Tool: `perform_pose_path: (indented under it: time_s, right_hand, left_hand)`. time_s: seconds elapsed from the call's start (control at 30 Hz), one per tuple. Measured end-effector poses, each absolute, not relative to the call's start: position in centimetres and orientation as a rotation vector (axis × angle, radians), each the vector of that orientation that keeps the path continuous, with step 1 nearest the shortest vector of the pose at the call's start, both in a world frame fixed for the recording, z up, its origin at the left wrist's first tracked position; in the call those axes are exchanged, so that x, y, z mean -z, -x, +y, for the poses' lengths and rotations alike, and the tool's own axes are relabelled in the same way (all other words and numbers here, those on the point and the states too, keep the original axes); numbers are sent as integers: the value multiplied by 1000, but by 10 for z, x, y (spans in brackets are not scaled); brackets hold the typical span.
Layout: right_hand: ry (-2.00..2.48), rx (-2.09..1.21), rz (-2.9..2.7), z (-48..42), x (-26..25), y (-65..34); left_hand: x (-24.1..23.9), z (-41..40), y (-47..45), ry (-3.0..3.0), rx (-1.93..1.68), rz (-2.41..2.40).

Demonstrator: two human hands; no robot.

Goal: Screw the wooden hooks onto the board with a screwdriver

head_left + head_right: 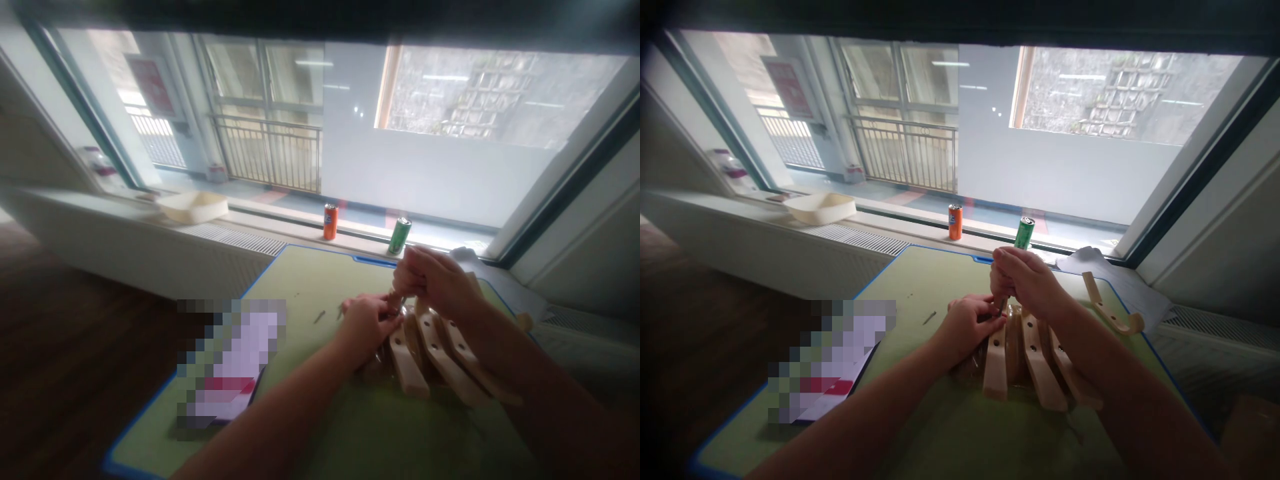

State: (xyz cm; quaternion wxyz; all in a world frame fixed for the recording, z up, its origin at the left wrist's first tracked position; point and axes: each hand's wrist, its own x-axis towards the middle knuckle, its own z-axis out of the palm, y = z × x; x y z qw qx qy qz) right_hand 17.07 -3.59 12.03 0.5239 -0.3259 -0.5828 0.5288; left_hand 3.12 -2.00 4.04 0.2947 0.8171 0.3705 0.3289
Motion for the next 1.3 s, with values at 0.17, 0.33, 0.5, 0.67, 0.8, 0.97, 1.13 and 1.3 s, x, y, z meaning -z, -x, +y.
perform_pose_path:
  time_s: [0.17,0.33,0.5,0.67,0.8,0.97,1.13,1.3]
  right_hand:
    - [685,-1363,-1561,-30,-125,-187]
    - [957,-744,-1962,-31,-136,-203]
    - [1105,-91,-2157,-44,-146,-203]
    - [1177,148,-2198,-52,-152,-198]
    - [1262,265,-2242,-56,-156,-196]
    - [1278,124,-2295,-73,-167,-198]
    - [1383,184,-2261,-80,-171,-198]
    - [1325,209,-2270,-74,-166,-193]
  left_hand:
    - [-40,-18,-31,-2076,-880,887]
    - [-35,-16,-33,-1959,-966,779]
    - [-56,-23,-28,-2042,-1260,877]
    - [-102,-14,-29,-2130,-932,757]
    - [-126,7,-35,-2335,-743,736]
    - [-134,16,-34,-2297,-569,654]
    - [-138,11,-26,-2225,-458,620]
    - [-137,10,-28,-2353,-492,671]
